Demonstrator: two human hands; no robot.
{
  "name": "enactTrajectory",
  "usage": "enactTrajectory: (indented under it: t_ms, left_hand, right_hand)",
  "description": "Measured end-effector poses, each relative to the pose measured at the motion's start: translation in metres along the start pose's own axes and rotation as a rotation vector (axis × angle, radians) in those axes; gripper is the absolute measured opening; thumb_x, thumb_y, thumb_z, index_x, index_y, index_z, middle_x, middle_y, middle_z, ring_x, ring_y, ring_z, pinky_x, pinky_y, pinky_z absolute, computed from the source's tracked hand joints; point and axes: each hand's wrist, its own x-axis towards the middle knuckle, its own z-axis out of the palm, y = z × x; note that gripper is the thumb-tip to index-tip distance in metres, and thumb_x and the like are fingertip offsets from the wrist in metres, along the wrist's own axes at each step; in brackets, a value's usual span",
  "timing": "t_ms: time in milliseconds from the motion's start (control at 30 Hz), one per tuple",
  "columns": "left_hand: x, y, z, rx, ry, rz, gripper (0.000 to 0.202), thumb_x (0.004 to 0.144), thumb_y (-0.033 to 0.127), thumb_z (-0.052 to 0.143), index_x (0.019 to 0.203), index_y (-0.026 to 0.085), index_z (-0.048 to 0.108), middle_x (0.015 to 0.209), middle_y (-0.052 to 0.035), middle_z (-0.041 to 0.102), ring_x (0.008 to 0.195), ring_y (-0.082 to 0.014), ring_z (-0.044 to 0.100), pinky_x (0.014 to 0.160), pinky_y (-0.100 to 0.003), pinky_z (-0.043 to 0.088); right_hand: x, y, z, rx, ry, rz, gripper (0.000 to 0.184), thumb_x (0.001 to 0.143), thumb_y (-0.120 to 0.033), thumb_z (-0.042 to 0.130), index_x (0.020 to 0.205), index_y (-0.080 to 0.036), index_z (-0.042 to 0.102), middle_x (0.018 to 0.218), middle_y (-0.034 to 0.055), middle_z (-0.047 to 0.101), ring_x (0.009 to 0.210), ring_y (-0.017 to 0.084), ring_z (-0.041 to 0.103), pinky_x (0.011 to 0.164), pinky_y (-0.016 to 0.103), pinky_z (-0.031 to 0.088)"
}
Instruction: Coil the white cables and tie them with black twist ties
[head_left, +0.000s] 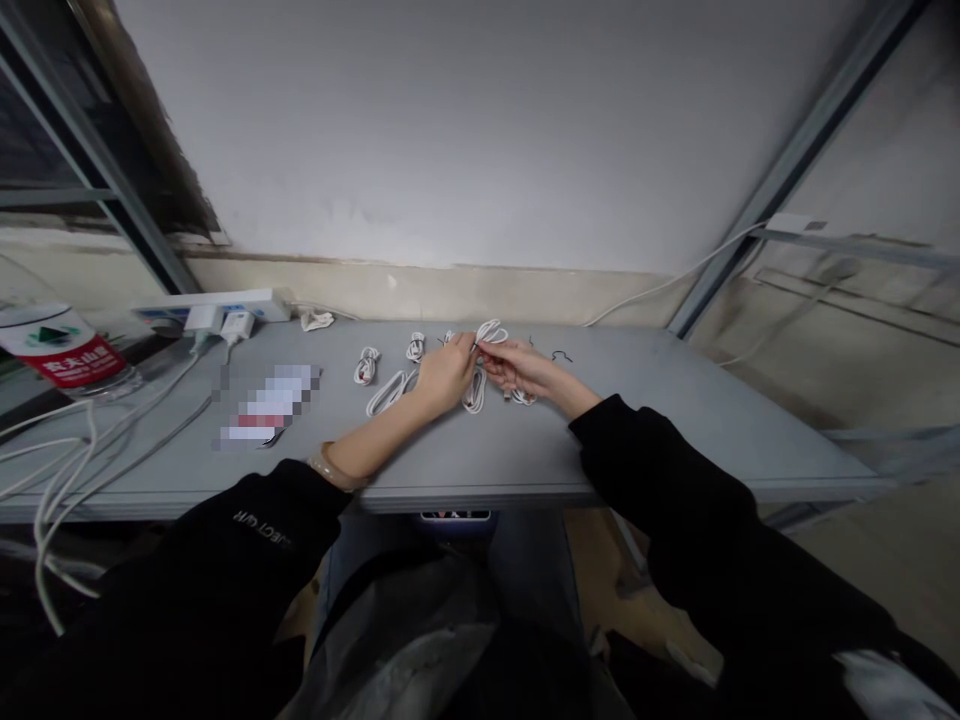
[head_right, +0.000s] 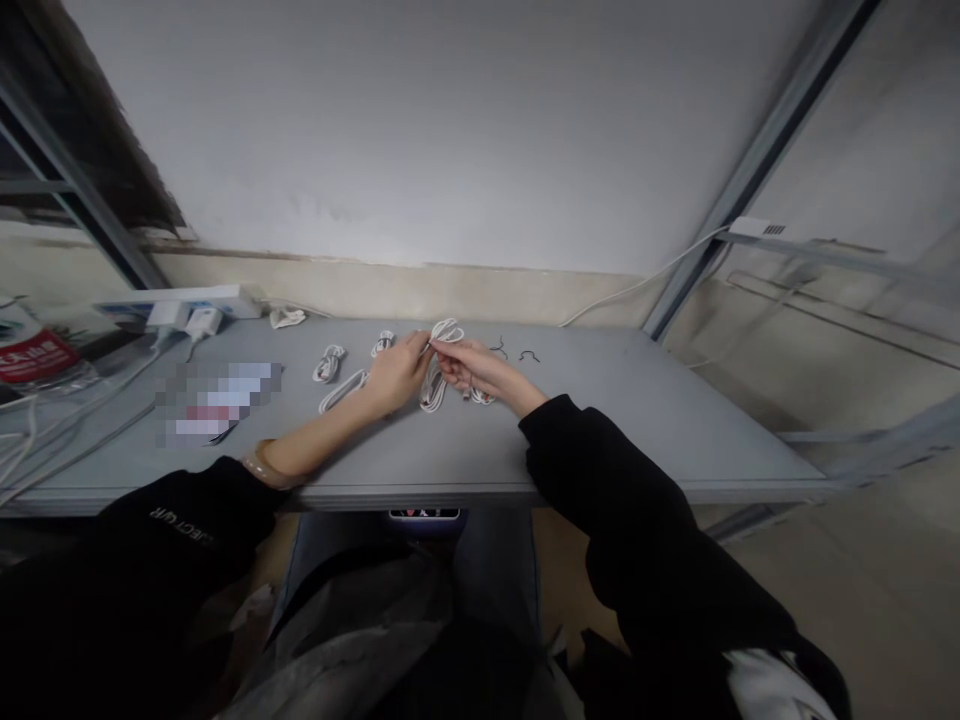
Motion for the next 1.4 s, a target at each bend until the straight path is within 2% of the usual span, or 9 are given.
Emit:
enactTrajectory:
  t_ms: [433,533,667,800,933,1033,1200,1300,1400]
  left_hand:
    - [0.0,0.0,0.001,-0.075,-0.008,-0.031,0.03,0.1,0.03,0.031,0.113,0.015,0.054,0.102,-0.0145,0.068,0.097,-0.0276,0.064,0.08,-0.035,0.045]
    - [-0.001,0.001,0.0,-0.091,-0.006,-0.041,0.03,0.098,0.03,0.034,0.118,0.015,0.052,0.103,-0.014,0.068,0.098,-0.0278,0.064,0.08,-0.036,0.046]
    - [-0.001,-0.003,0.005,-0.203,0.024,-0.03,0.04,0.095,0.023,0.039,0.134,0.014,0.04,0.102,-0.0129,0.067,0.091,-0.0245,0.064,0.081,-0.037,0.047]
    - [0.003,-0.01,0.014,-0.357,0.118,0.017,0.045,0.092,0.022,0.046,0.135,0.014,0.037,0.097,-0.0106,0.065,0.081,-0.019,0.062,0.079,-0.035,0.048]
    - [0.01,-0.02,0.024,-0.399,0.282,0.168,0.049,0.078,0.013,0.06,0.125,0.017,0.047,0.11,-0.0116,0.063,0.086,-0.0176,0.061,0.081,-0.033,0.048]
    - [0.012,-0.023,0.029,-0.403,0.342,0.242,0.048,0.077,0.01,0.06,0.122,0.017,0.049,0.114,-0.0112,0.063,0.085,-0.0168,0.06,0.08,-0.033,0.049]
    - [0.011,-0.019,0.025,-0.475,0.403,0.247,0.037,0.084,0.018,0.061,0.12,0.017,0.053,0.106,-0.0096,0.065,0.079,-0.016,0.058,0.079,-0.033,0.048]
    - [0.009,-0.015,0.018,-0.547,0.425,0.203,0.036,0.087,0.026,0.062,0.121,0.019,0.055,0.107,-0.0105,0.065,0.087,-0.0192,0.059,0.085,-0.036,0.046]
    - [0.007,-0.011,0.015,-0.662,0.391,0.117,0.034,0.088,0.029,0.062,0.121,0.022,0.055,0.109,-0.0102,0.065,0.095,-0.0213,0.059,0.088,-0.037,0.044]
  right_hand:
    - [-0.002,-0.007,0.002,0.122,0.03,0.095,0.025,0.085,-0.032,0.066,0.068,-0.018,0.054,0.055,-0.0045,0.051,0.044,0.006,0.043,0.036,0.016,0.03]
    - [-0.001,-0.005,0.001,0.119,0.046,0.073,0.025,0.083,-0.032,0.068,0.068,-0.018,0.055,0.055,-0.0049,0.05,0.043,0.005,0.042,0.036,0.016,0.03]
    - [-0.001,-0.001,0.002,0.059,0.094,-0.025,0.027,0.084,-0.033,0.067,0.066,-0.018,0.053,0.053,-0.0056,0.048,0.042,0.005,0.041,0.036,0.017,0.029]
    - [-0.001,0.001,0.004,-0.034,0.197,-0.134,0.028,0.087,-0.033,0.064,0.066,-0.019,0.052,0.048,-0.0066,0.044,0.038,0.005,0.036,0.033,0.018,0.023]
    - [0.0,0.001,0.003,-0.121,0.331,-0.189,0.029,0.092,-0.026,0.056,0.064,-0.019,0.05,0.046,-0.0064,0.043,0.036,0.005,0.036,0.033,0.019,0.021]
    - [0.001,0.001,0.0,-0.186,0.377,-0.212,0.033,0.092,-0.026,0.055,0.061,-0.02,0.047,0.045,-0.0065,0.042,0.035,0.006,0.035,0.033,0.021,0.022]
    - [0.002,0.002,-0.004,-0.272,0.335,-0.214,0.032,0.09,-0.035,0.061,0.064,-0.02,0.049,0.046,-0.0075,0.038,0.038,0.006,0.033,0.038,0.021,0.024]
    - [0.002,0.001,-0.003,-0.317,0.265,-0.243,0.031,0.09,-0.038,0.061,0.067,-0.02,0.051,0.047,-0.008,0.036,0.041,0.006,0.03,0.04,0.022,0.024]
    - [0.002,0.002,0.0,-0.368,0.183,-0.283,0.036,0.091,-0.043,0.059,0.065,-0.021,0.048,0.048,-0.0077,0.035,0.043,0.007,0.029,0.042,0.022,0.025]
